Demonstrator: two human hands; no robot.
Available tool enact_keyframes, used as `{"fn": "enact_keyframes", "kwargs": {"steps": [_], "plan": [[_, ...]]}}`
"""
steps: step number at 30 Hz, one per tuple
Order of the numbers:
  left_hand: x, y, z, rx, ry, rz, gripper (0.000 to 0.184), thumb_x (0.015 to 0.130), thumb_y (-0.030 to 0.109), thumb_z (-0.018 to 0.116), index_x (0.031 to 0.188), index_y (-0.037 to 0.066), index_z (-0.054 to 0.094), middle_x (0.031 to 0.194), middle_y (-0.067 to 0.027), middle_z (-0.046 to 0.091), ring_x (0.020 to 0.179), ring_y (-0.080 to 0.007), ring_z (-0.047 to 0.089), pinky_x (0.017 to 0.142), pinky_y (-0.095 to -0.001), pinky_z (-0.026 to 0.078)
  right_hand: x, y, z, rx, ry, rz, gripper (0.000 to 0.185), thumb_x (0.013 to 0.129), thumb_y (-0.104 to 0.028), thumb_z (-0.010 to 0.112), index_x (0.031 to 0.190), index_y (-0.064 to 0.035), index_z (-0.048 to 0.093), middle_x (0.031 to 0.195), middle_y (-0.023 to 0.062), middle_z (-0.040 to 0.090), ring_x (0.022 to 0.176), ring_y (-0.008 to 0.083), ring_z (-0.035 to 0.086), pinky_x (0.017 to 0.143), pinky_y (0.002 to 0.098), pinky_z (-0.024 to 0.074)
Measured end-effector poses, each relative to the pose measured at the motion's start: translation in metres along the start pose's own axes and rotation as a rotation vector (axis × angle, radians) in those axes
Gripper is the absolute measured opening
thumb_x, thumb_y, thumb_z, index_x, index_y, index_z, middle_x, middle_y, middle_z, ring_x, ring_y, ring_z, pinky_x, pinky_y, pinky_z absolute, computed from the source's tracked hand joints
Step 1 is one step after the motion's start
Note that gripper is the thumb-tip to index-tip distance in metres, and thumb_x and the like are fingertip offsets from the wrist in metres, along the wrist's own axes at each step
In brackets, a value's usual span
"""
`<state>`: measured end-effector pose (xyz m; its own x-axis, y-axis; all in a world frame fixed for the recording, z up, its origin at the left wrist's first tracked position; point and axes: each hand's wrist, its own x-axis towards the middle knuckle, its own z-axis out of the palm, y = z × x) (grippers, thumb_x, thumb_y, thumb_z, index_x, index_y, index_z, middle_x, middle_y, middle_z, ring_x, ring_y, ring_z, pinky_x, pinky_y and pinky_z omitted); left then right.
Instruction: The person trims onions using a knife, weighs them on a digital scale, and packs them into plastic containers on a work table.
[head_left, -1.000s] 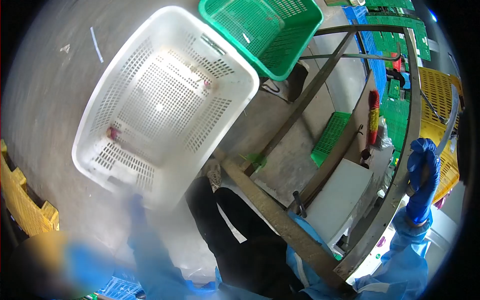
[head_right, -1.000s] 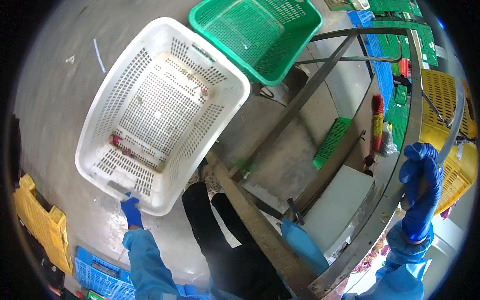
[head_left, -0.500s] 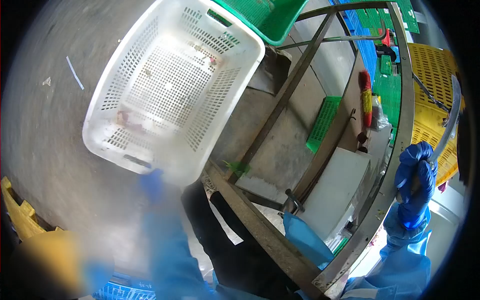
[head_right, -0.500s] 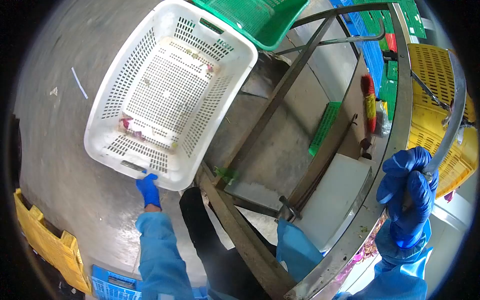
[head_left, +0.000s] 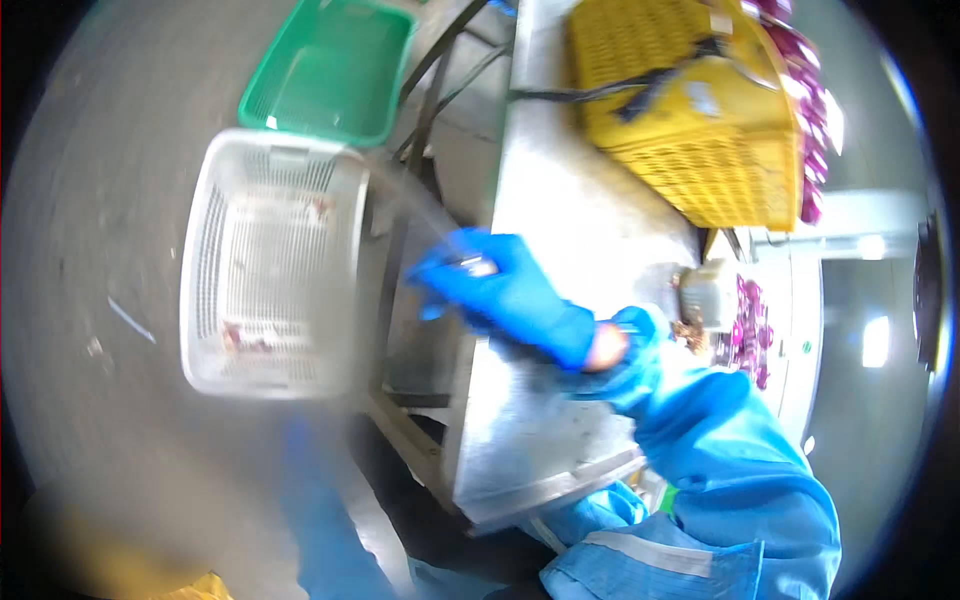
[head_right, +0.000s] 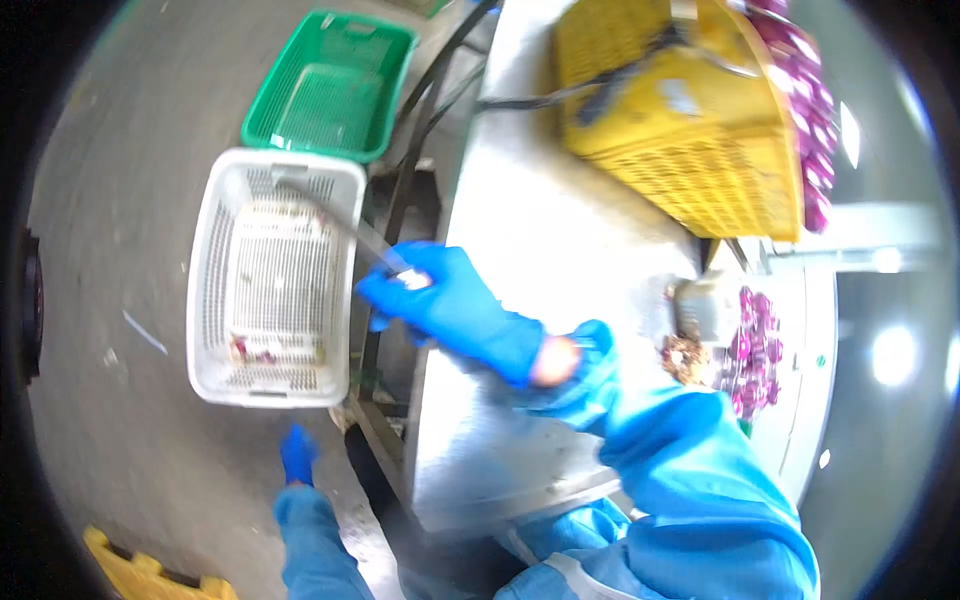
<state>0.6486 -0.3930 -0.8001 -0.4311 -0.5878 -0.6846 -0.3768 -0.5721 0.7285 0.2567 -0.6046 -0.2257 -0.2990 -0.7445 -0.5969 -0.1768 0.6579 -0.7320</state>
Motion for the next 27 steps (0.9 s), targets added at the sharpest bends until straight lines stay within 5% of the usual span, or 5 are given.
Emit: {"fn": "enact_keyframes", "kwargs": {"steps": [1, 5, 11, 21, 27], "plan": [[-0.017, 0.029, -0.020, 0.821, 0.189, 0.336, 0.019, 0.090, 0.023, 0.058, 0.074, 0.013, 0.056, 0.060, 0.0001, 0.051, 0.046, -0.0183, 0.047, 0.043, -0.0355, 0.037, 0.007, -0.004, 0.003, 0.036, -0.003, -0.043, 0.019, 0.091, -0.024, 0.063, 0.092, -0.0065, 0.068, 0.076, 0.0016, 0.068, 0.060, 0.0067, 0.060, 0.048, 0.0199, 0.0435], [-0.087, 0.084, -0.018, -0.185, 0.285, -0.039, 0.019, 0.090, 0.025, 0.057, 0.100, 0.010, 0.062, 0.082, -0.0036, 0.057, 0.071, -0.0213, 0.057, 0.056, -0.0326, 0.042, -0.014, 0.069, -0.035, 0.150, -0.028, -0.408, 0.023, 0.086, -0.026, 0.065, 0.089, -0.0032, 0.067, 0.069, 0.0059, 0.065, 0.061, 0.0128, 0.063, 0.052, 0.0269, 0.0501], [-0.181, 0.353, -0.033, -0.412, 0.544, 0.008, 0.037, 0.089, 0.029, 0.059, 0.117, 0.005, 0.060, 0.097, -0.0072, 0.060, 0.086, -0.0225, 0.060, 0.070, -0.0358, 0.048, -0.098, 0.072, -0.061, 0.227, 0.193, -0.748, 0.016, 0.086, -0.019, 0.063, 0.089, -0.0037, 0.064, 0.074, 0.0135, 0.065, 0.069, 0.0204, 0.064, 0.063, 0.0360, 0.0507], [-0.327, 0.667, 0.311, 0.292, 0.706, 0.872, 0.038, 0.094, 0.008, 0.048, 0.131, -0.002, 0.051, 0.135, -0.0135, 0.051, 0.123, -0.0229, 0.048, 0.105, -0.0345, 0.037, -0.363, 0.250, -0.203, 0.086, 0.249, -0.687, 0.024, 0.088, -0.019, 0.063, 0.109, -0.0081, 0.064, 0.083, 0.0118, 0.067, 0.070, 0.0294, 0.066, 0.068, 0.0340, 0.0536], [-0.326, 0.791, 0.467, 0.333, 0.560, 1.419, 0.039, 0.092, 0.001, 0.051, 0.130, -0.003, 0.051, 0.133, -0.0145, 0.053, 0.123, -0.0244, 0.049, 0.105, -0.0340, 0.037, -0.464, 0.333, -0.361, 0.387, 0.410, -0.260, 0.026, 0.091, -0.021, 0.064, 0.113, -0.0075, 0.066, 0.088, 0.0026, 0.072, 0.067, 0.0068, 0.065, 0.061, 0.0223, 0.0506]]}}
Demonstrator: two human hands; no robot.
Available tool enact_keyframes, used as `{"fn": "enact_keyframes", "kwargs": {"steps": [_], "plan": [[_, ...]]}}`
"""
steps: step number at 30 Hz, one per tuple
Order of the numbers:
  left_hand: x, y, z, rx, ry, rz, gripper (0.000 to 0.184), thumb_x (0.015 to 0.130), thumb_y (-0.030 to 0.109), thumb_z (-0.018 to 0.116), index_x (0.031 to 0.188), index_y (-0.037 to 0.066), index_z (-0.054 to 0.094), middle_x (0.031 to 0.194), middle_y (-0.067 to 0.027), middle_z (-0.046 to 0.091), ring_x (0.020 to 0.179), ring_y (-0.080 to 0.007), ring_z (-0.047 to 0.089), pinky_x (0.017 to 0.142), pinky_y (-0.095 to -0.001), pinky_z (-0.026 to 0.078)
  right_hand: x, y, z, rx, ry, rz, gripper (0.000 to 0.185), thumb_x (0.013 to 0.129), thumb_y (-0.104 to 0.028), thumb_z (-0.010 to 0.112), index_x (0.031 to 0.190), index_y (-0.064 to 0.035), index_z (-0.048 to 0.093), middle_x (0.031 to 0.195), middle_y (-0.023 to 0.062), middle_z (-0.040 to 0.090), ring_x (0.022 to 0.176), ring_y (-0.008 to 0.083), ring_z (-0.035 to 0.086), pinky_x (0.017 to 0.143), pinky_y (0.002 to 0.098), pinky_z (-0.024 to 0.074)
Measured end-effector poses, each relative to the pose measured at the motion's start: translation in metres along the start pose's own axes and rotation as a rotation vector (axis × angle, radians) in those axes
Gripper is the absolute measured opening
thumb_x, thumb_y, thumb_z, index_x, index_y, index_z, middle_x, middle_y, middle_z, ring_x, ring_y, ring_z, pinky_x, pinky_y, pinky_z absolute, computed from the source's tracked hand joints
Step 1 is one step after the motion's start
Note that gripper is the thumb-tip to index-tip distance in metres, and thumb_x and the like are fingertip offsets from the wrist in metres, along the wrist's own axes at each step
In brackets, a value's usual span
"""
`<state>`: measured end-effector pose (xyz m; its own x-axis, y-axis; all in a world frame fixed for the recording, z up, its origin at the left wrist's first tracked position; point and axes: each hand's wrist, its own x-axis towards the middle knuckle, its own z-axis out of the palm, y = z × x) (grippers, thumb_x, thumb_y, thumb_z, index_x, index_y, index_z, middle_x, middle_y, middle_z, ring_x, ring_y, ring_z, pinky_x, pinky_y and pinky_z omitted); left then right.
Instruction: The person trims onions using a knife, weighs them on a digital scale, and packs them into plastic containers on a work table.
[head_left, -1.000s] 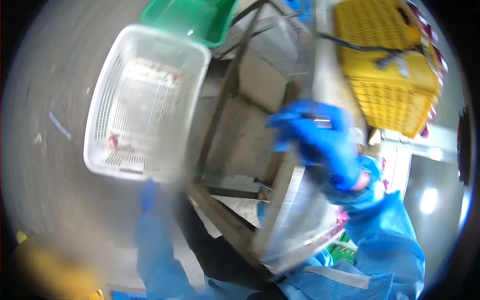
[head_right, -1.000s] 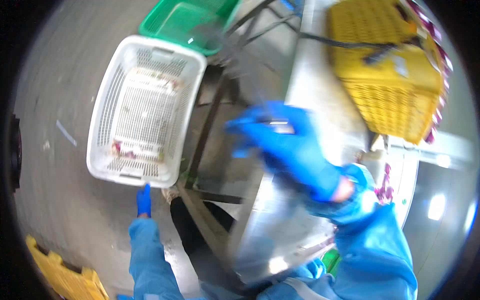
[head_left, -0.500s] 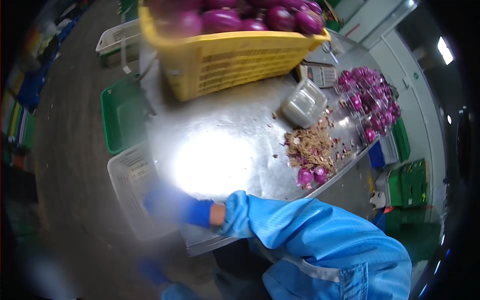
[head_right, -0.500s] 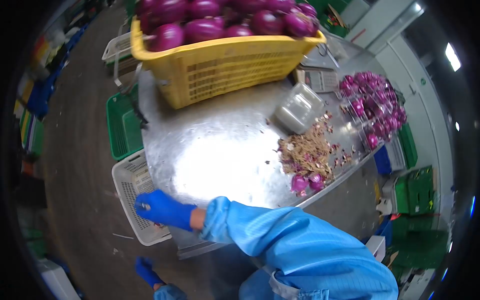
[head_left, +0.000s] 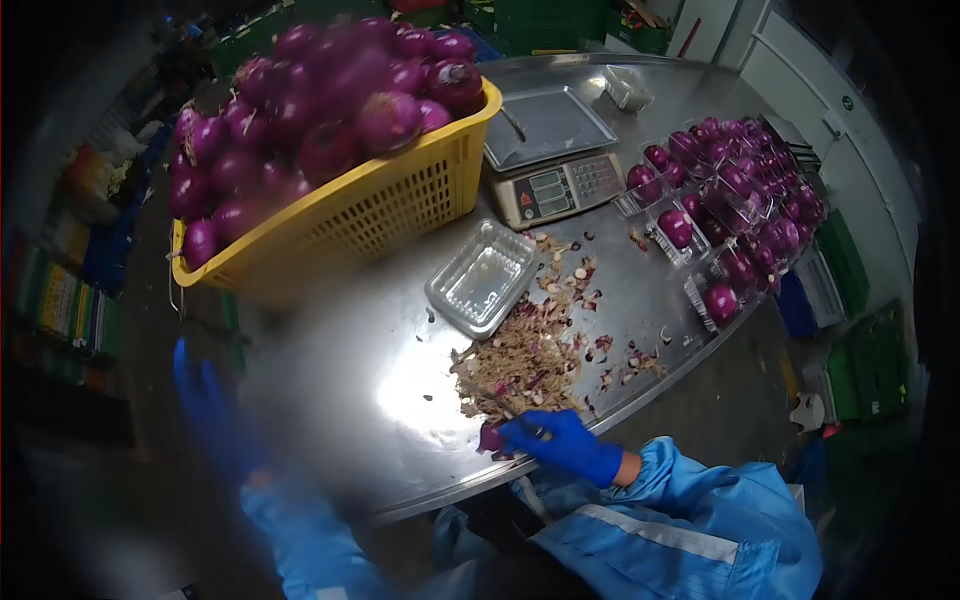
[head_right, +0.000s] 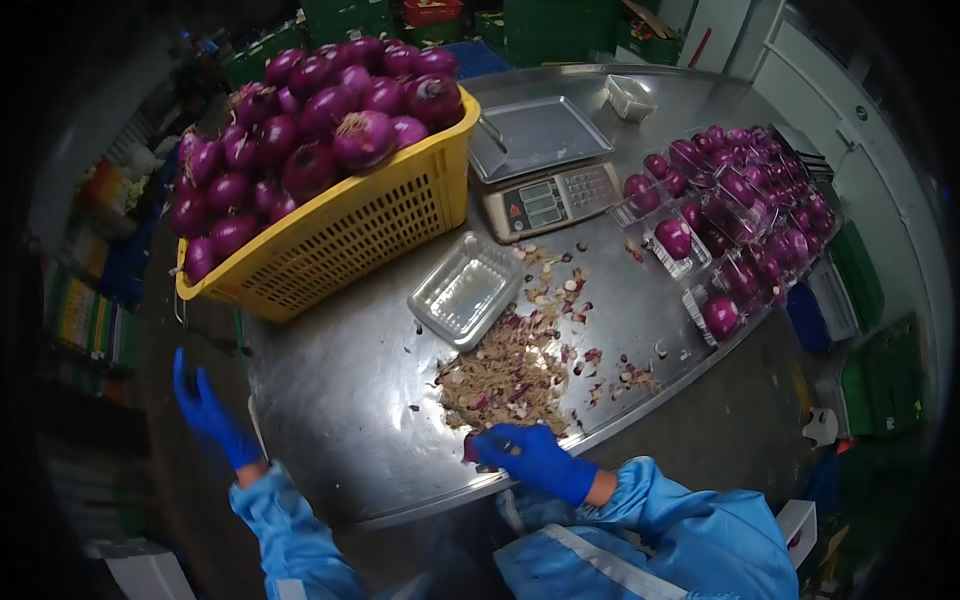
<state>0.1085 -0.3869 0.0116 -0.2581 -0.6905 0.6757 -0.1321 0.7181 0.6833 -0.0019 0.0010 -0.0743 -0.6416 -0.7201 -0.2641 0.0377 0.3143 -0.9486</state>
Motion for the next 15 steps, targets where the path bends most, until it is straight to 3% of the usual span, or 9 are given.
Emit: {"fn": "enact_keyframes", "kwargs": {"steps": [1, 3, 6, 9, 11, 12, 13, 15], "plan": [[0.021, 0.013, 0.016, -0.078, 0.010, -0.061, 0.039, 0.091, 0.001, 0.052, 0.131, -0.003, 0.050, 0.133, -0.0150, 0.053, 0.123, -0.0248, 0.049, 0.105, -0.0336, 0.037, -0.003, -0.006, -0.024, 0.036, 0.057, 0.030, 0.025, 0.091, -0.021, 0.064, 0.113, -0.0070, 0.066, 0.087, 0.0028, 0.072, 0.066, 0.0067, 0.064, 0.059, 0.0221, 0.0502], [0.063, -0.024, 0.039, -0.271, -0.018, -0.047, 0.039, 0.090, 0.002, 0.056, 0.128, -0.005, 0.051, 0.130, -0.0153, 0.054, 0.119, -0.0259, 0.051, 0.103, -0.0350, 0.037, -0.007, -0.012, -0.065, 0.110, 0.167, 0.090, 0.025, 0.091, -0.019, 0.063, 0.112, -0.0060, 0.066, 0.087, 0.0032, 0.072, 0.064, 0.0065, 0.063, 0.057, 0.0217, 0.0495], [0.110, -0.061, 0.068, 0.299, 0.325, 0.238, 0.044, 0.086, 0.010, 0.065, 0.126, -0.006, 0.052, 0.127, -0.0187, 0.056, 0.114, -0.0311, 0.054, 0.100, -0.0369, 0.040, -0.001, -0.011, -0.102, 0.132, 0.300, 0.041, 0.025, 0.090, -0.015, 0.063, 0.113, -0.0042, 0.065, 0.092, 0.0048, 0.072, 0.060, 0.0061, 0.060, 0.053, 0.0213, 0.0479], [0.149, -0.145, 0.063, 0.697, 0.469, 0.112, 0.046, 0.084, 0.024, 0.068, 0.117, -0.006, 0.059, 0.115, -0.0237, 0.061, 0.104, -0.0369, 0.059, 0.092, -0.0408, 0.045, 0.022, -0.022, -0.120, 0.201, 0.398, -0.064, 0.028, 0.089, -0.010, 0.064, 0.116, -0.0038, 0.063, 0.096, 0.0051, 0.070, 0.056, 0.0057, 0.057, 0.051, 0.0215, 0.0468], [0.162, -0.139, 0.058, 0.831, 0.183, -0.228, 0.045, 0.085, 0.035, 0.065, 0.105, -0.005, 0.065, 0.097, -0.0262, 0.065, 0.092, -0.0392, 0.063, 0.082, -0.0449, 0.049, 0.051, -0.035, -0.133, 0.222, 0.464, -0.182, 0.040, 0.087, -0.007, 0.064, 0.126, -0.0042, 0.057, 0.097, 0.0035, 0.066, 0.056, 0.0060, 0.056, 0.051, 0.0219, 0.0463], [0.174, -0.191, 0.058, 0.641, 0.038, -0.214, 0.039, 0.090, 0.034, 0.056, 0.094, -0.003, 0.067, 0.083, -0.0237, 0.067, 0.079, -0.0380, 0.066, 0.072, -0.0476, 0.051, 0.069, -0.042, -0.140, 0.248, 0.519, -0.230, 0.042, 0.087, -0.007, 0.064, 0.128, -0.0036, 0.055, 0.099, 0.0045, 0.066, 0.057, 0.0063, 0.057, 0.051, 0.0217, 0.0469], [0.190, -0.269, 0.059, 0.951, -0.165, 0.155, 0.031, 0.092, 0.026, 0.050, 0.089, 0.000, 0.067, 0.083, -0.0226, 0.067, 0.074, -0.0371, 0.066, 0.065, -0.0470, 0.052, 0.086, -0.059, -0.146, 0.228, 0.550, -0.256, 0.042, 0.087, -0.008, 0.064, 0.128, -0.0036, 0.054, 0.098, 0.0044, 0.066, 0.056, 0.0063, 0.057, 0.051, 0.0214, 0.0468], [0.186, -0.235, 0.071, 1.075, -0.218, 0.115, 0.030, 0.093, 0.020, 0.046, 0.085, 0.001, 0.067, 0.083, -0.0220, 0.067, 0.072, -0.0370, 0.066, 0.061, -0.0461, 0.052, 0.133, -0.082, -0.156, 0.301, 0.622, -0.409, 0.044, 0.086, -0.009, 0.064, 0.129, -0.0054, 0.054, 0.088, 0.0039, 0.065, 0.057, 0.0064, 0.057, 0.050, 0.0216, 0.0450]]}}
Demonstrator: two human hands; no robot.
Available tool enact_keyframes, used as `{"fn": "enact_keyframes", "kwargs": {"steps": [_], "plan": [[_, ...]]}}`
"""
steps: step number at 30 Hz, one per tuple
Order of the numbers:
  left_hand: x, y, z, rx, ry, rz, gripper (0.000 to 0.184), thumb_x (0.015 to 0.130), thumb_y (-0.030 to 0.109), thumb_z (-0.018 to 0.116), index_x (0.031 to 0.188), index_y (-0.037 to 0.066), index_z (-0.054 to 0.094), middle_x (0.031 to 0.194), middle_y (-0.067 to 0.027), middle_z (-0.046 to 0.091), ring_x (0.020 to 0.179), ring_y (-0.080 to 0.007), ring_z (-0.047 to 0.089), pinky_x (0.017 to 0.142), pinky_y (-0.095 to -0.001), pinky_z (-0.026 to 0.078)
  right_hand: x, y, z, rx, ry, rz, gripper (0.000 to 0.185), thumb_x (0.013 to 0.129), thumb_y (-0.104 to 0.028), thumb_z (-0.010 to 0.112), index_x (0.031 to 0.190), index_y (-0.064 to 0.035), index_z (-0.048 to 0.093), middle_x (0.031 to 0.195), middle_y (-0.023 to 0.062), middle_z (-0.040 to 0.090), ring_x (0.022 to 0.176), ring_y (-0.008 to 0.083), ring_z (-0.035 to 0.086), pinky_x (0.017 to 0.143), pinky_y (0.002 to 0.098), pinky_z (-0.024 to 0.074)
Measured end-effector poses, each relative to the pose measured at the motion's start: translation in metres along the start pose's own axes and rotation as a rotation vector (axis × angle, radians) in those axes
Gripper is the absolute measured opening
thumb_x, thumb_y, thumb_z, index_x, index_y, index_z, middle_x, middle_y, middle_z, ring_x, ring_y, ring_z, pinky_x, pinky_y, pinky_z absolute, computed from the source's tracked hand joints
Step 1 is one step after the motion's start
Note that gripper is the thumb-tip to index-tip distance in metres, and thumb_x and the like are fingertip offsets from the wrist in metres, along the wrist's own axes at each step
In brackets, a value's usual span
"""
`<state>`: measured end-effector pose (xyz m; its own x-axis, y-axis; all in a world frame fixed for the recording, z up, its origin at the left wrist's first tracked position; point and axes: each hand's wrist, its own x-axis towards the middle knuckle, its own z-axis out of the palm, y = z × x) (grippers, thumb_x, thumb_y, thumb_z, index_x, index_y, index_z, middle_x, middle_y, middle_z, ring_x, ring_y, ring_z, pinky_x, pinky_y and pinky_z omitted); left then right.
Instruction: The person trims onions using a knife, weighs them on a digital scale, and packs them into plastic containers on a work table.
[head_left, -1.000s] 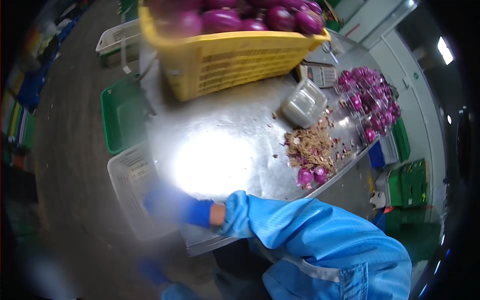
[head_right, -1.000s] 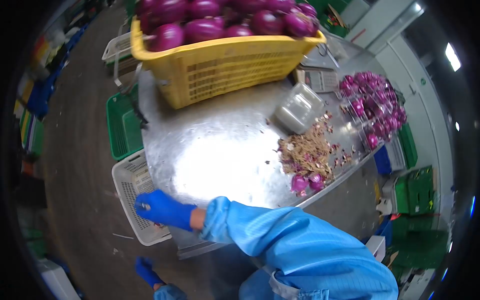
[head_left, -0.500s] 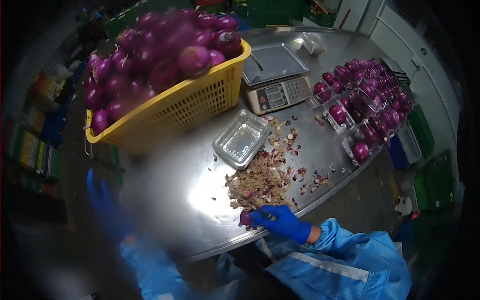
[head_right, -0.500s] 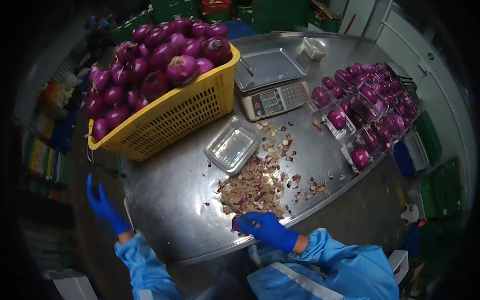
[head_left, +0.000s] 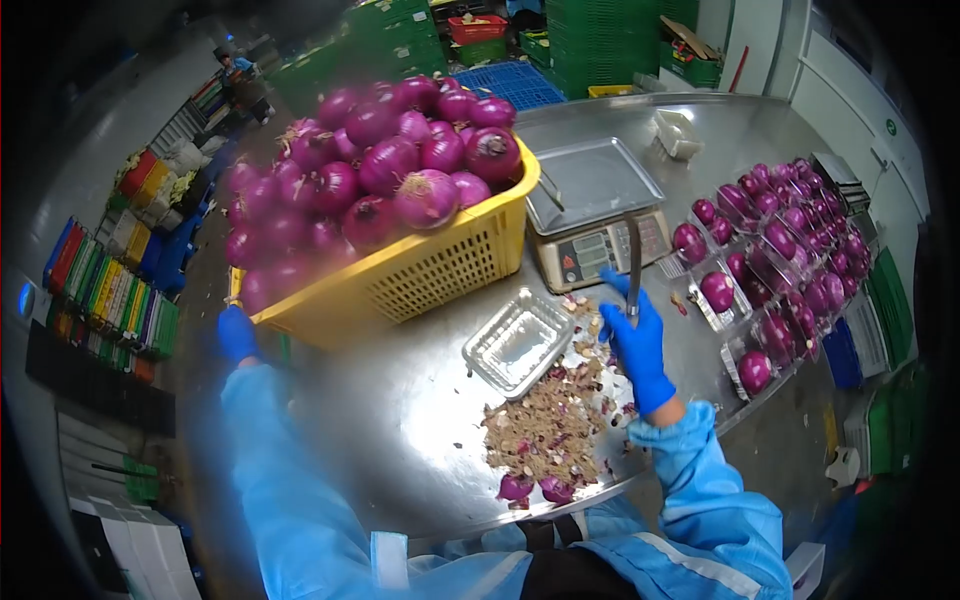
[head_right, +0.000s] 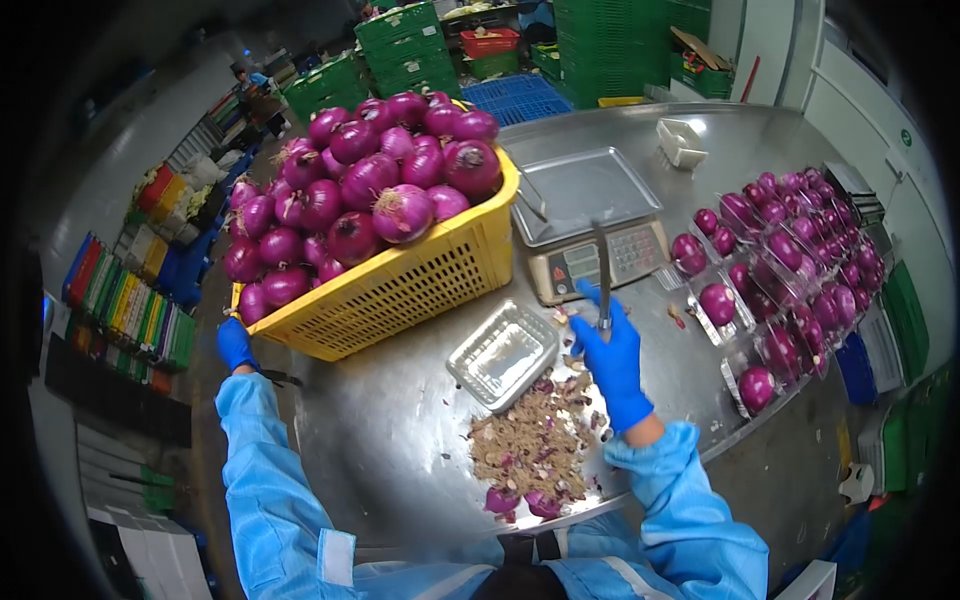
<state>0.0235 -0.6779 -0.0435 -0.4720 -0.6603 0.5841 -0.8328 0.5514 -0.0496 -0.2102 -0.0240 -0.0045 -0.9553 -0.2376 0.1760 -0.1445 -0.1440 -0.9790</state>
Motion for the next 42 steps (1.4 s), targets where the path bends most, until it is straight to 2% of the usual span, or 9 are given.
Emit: {"fn": "enact_keyframes", "kwargs": {"steps": [3, 6, 12, 20, 24, 31, 35, 40, 42], "plan": [[-0.004, 0.014, -0.014, 0.012, 0.075, -0.052, 0.032, 0.093, 0.021, 0.044, 0.084, 0.002, 0.068, 0.083, -0.0225, 0.066, 0.074, -0.0375, 0.066, 0.062, -0.0484, 0.051, 0.069, -0.010, 0.043, -0.127, 0.002, -0.112, 0.046, 0.086, -0.017, 0.068, 0.129, -0.0093, 0.055, 0.081, 0.0031, 0.064, 0.055, 0.0074, 0.056, 0.049, 0.0226, 0.0417], [-0.005, 0.015, -0.021, -0.482, 0.116, -0.259, 0.035, 0.094, 0.024, 0.046, 0.089, -0.002, 0.069, 0.080, -0.0236, 0.066, 0.072, -0.0366, 0.064, 0.062, -0.0449, 0.046, 0.121, -0.005, 0.087, -0.095, 0.094, -0.109, 0.047, 0.086, -0.024, 0.071, 0.128, -0.0092, 0.057, 0.079, 0.0017, 0.062, 0.054, 0.0071, 0.055, 0.048, 0.0230, 0.0417], [-0.007, 0.028, -0.039, -0.904, 0.006, -0.482, 0.023, 0.091, 0.018, 0.054, 0.095, -0.001, 0.066, 0.083, -0.0070, 0.064, 0.075, -0.0141, 0.058, 0.067, -0.0305, 0.046, 0.157, 0.012, 0.102, -0.153, 0.132, 0.057, 0.045, 0.086, -0.037, 0.069, 0.118, -0.0051, 0.063, 0.080, 0.0007, 0.061, 0.053, 0.0071, 0.052, 0.046, 0.0222, 0.0394], [0.000, 0.008, -0.008, -0.989, 0.115, -0.303, 0.020, 0.091, 0.015, 0.055, 0.089, 0.000, 0.068, 0.086, -0.0062, 0.065, 0.079, -0.0132, 0.060, 0.072, -0.0274, 0.047, 0.167, 0.028, 0.102, -0.074, 0.080, 0.097, 0.040, 0.087, -0.042, 0.066, 0.104, -0.0048, 0.065, 0.091, 0.0042, 0.067, 0.052, 0.0076, 0.052, 0.044, 0.0210, 0.0386], [0.011, -0.009, -0.015, -1.448, -0.414, -0.658, 0.026, 0.096, 0.020, 0.052, 0.102, -0.001, 0.066, 0.085, -0.0017, 0.062, 0.083, -0.0127, 0.059, 0.077, -0.0283, 0.046, 0.170, 0.029, 0.101, -0.090, 0.052, 0.146, 0.041, 0.089, -0.043, 0.063, 0.102, -0.0036, 0.065, 0.089, 0.0042, 0.067, 0.052, 0.0075, 0.053, 0.043, 0.0216, 0.0400], [-0.006, -0.075, 0.030, -1.679, -0.380, -0.299, 0.022, 0.099, 0.024, 0.049, 0.110, 0.007, 0.059, 0.102, 0.0010, 0.057, 0.095, -0.0095, 0.055, 0.090, -0.0281, 0.044, 0.164, 0.039, 0.111, 0.065, 0.078, 0.151, 0.046, 0.087, -0.043, 0.067, 0.113, -0.0056, 0.061, 0.077, 0.0007, 0.061, 0.052, 0.0059, 0.051, 0.044, 0.0210, 0.0380], [-0.051, -0.063, -0.014, -1.379, -0.238, -0.390, 0.027, 0.098, 0.023, 0.050, 0.117, 0.005, 0.058, 0.104, -0.0016, 0.059, 0.092, -0.0103, 0.057, 0.085, -0.0288, 0.046, 0.169, 0.031, 0.122, 0.209, 0.049, 0.122, 0.053, 0.084, -0.041, 0.070, 0.120, -0.0061, 0.054, 0.077, -0.0006, 0.055, 0.057, 0.0059, 0.051, 0.046, 0.0212, 0.0375], [-0.118, -0.016, -0.082, -0.518, 0.103, 0.231, 0.035, 0.098, 0.032, 0.050, 0.118, 0.003, 0.058, 0.099, -0.0074, 0.060, 0.084, -0.0150, 0.059, 0.076, -0.0293, 0.048, 0.187, 0.043, 0.127, 0.261, 0.023, 0.127, 0.053, 0.083, -0.041, 0.070, 0.116, -0.0032, 0.053, 0.084, 0.0041, 0.056, 0.059, 0.0107, 0.054, 0.049, 0.0257, 0.0439], [-0.129, -0.020, -0.098, -0.627, -0.040, -0.066, 0.039, 0.098, 0.033, 0.049, 0.117, 0.001, 0.058, 0.098, -0.0095, 0.060, 0.084, -0.0181, 0.059, 0.075, -0.0298, 0.049, 0.200, 0.049, 0.134, 0.270, 0.019, 0.109, 0.053, 0.082, -0.041, 0.070, 0.114, -0.0028, 0.053, 0.085, 0.0057, 0.058, 0.060, 0.0123, 0.055, 0.050, 0.0268, 0.0454]]}}
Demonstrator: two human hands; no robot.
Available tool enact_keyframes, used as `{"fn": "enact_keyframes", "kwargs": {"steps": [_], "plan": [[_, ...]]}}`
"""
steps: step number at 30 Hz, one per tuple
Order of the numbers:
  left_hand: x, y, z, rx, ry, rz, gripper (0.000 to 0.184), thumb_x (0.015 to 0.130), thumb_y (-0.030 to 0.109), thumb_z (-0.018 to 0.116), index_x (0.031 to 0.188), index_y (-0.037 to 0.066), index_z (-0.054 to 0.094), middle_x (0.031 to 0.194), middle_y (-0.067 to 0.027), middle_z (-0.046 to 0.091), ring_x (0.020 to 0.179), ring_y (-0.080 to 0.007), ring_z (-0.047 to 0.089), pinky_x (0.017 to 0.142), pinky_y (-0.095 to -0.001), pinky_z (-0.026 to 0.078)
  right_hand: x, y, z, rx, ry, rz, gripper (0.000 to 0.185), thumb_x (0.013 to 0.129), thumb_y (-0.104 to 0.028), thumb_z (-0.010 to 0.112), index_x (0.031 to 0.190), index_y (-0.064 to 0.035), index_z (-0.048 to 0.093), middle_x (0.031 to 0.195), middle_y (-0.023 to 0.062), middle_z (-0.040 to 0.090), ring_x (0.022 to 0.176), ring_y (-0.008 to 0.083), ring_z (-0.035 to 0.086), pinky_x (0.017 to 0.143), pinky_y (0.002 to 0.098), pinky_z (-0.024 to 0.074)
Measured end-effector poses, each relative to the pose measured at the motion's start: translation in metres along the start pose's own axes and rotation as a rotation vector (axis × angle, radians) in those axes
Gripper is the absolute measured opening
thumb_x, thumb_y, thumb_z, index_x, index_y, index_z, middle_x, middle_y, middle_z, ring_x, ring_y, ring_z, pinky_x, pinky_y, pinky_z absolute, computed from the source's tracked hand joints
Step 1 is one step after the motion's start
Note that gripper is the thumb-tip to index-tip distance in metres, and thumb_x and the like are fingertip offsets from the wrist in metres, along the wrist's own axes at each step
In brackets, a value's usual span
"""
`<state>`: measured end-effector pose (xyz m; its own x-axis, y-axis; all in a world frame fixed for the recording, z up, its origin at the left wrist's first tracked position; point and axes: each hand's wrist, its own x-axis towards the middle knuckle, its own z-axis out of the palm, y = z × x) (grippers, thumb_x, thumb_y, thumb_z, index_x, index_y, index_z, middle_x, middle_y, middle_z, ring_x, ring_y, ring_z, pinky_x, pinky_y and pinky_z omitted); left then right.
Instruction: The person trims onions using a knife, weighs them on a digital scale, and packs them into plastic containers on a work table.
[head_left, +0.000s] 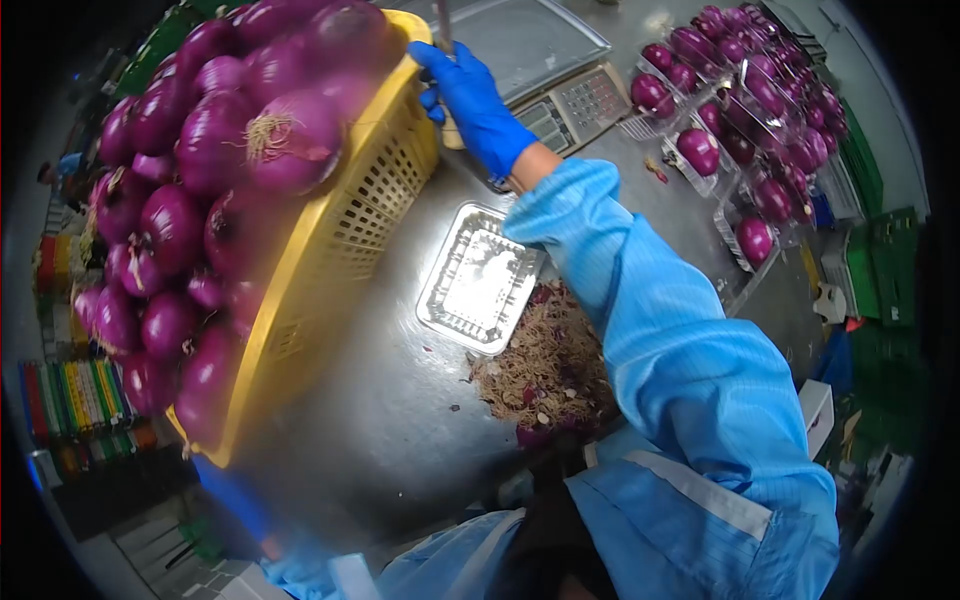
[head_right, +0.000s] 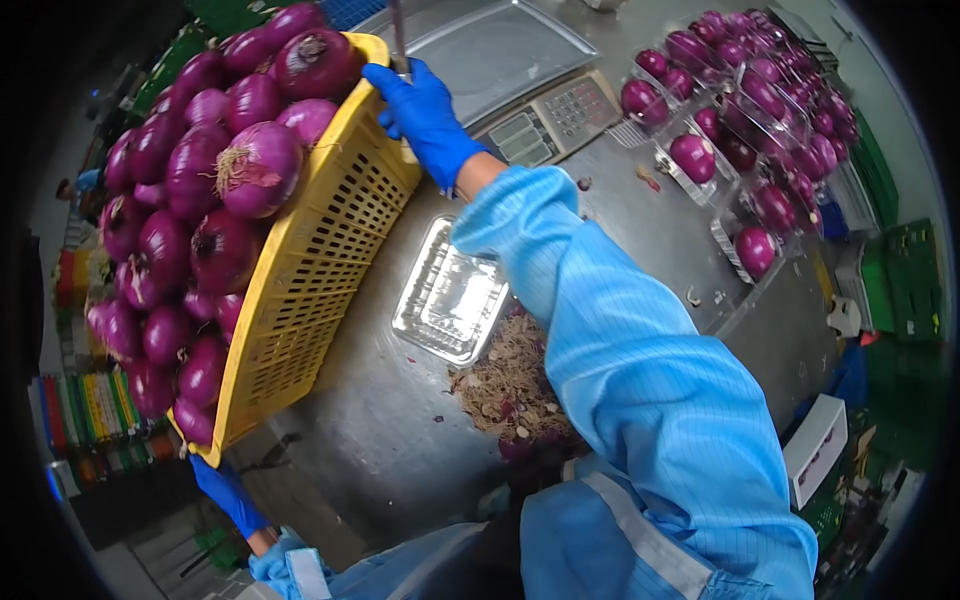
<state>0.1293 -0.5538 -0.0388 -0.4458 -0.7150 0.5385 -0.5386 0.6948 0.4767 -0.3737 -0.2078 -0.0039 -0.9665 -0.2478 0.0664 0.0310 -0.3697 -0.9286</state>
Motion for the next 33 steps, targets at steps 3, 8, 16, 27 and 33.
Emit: {"fn": "enact_keyframes", "kwargs": {"steps": [3, 8, 16, 27, 33], "plan": [[-0.015, 0.005, -0.027, -0.271, -0.169, -0.757, 0.042, 0.098, 0.033, 0.049, 0.119, -0.002, 0.058, 0.099, -0.0113, 0.060, 0.085, -0.0207, 0.059, 0.073, -0.0301, 0.048, 0.013, 0.005, 0.000, -0.025, -0.022, -0.004, 0.052, 0.082, -0.041, 0.069, 0.112, -0.0015, 0.053, 0.087, 0.0082, 0.060, 0.061, 0.0144, 0.058, 0.051, 0.0279, 0.0475], [-0.061, 0.072, -0.041, -0.240, -0.022, -0.360, 0.043, 0.097, 0.033, 0.049, 0.125, 0.000, 0.056, 0.099, -0.0078, 0.058, 0.077, -0.0152, 0.054, 0.064, -0.0282, 0.047, 0.034, 0.015, -0.005, -0.081, -0.088, -0.031, 0.048, 0.084, -0.042, 0.066, 0.105, -0.0002, 0.054, 0.078, 0.0093, 0.059, 0.057, 0.0149, 0.058, 0.050, 0.0292, 0.0491], [-0.101, 0.187, -0.043, 0.252, 0.050, -0.162, 0.044, 0.099, 0.033, 0.045, 0.126, 0.001, 0.055, 0.095, -0.0034, 0.055, 0.072, -0.0119, 0.047, 0.060, -0.0247, 0.040, 0.026, -0.004, -0.014, -0.280, -0.114, -0.041, 0.058, 0.084, -0.050, 0.064, 0.115, -0.0018, 0.056, 0.089, 0.0095, 0.064, 0.064, 0.0155, 0.064, 0.053, 0.0273, 0.0493], [-0.189, 0.257, -0.038, -0.380, -0.131, 0.162, 0.048, 0.096, 0.025, 0.050, 0.134, -0.003, 0.045, 0.137, -0.0195, 0.047, 0.126, -0.0307, 0.046, 0.107, -0.0422, 0.034, -0.197, -0.013, -0.276, -1.122, 0.004, 0.108, 0.028, 0.093, -0.026, 0.043, 0.105, -0.0128, 0.065, 0.087, 0.0156, 0.067, 0.081, 0.0323, 0.064, 0.075, 0.0427, 0.0482], [-0.291, 0.372, 0.073, -0.897, -1.080, 0.533, 0.050, 0.082, 0.010, 0.061, 0.131, 0.006, 0.053, 0.124, -0.0194, 0.054, 0.121, -0.0395, 0.047, 0.102, -0.0473, 0.038, -0.262, -0.004, -0.353, -1.473, 0.415, 0.260, 0.032, 0.089, -0.032, 0.051, 0.115, -0.0164, 0.062, 0.082, 0.0152, 0.063, 0.080, 0.0343, 0.062, 0.073, 0.0462, 0.0486]]}}
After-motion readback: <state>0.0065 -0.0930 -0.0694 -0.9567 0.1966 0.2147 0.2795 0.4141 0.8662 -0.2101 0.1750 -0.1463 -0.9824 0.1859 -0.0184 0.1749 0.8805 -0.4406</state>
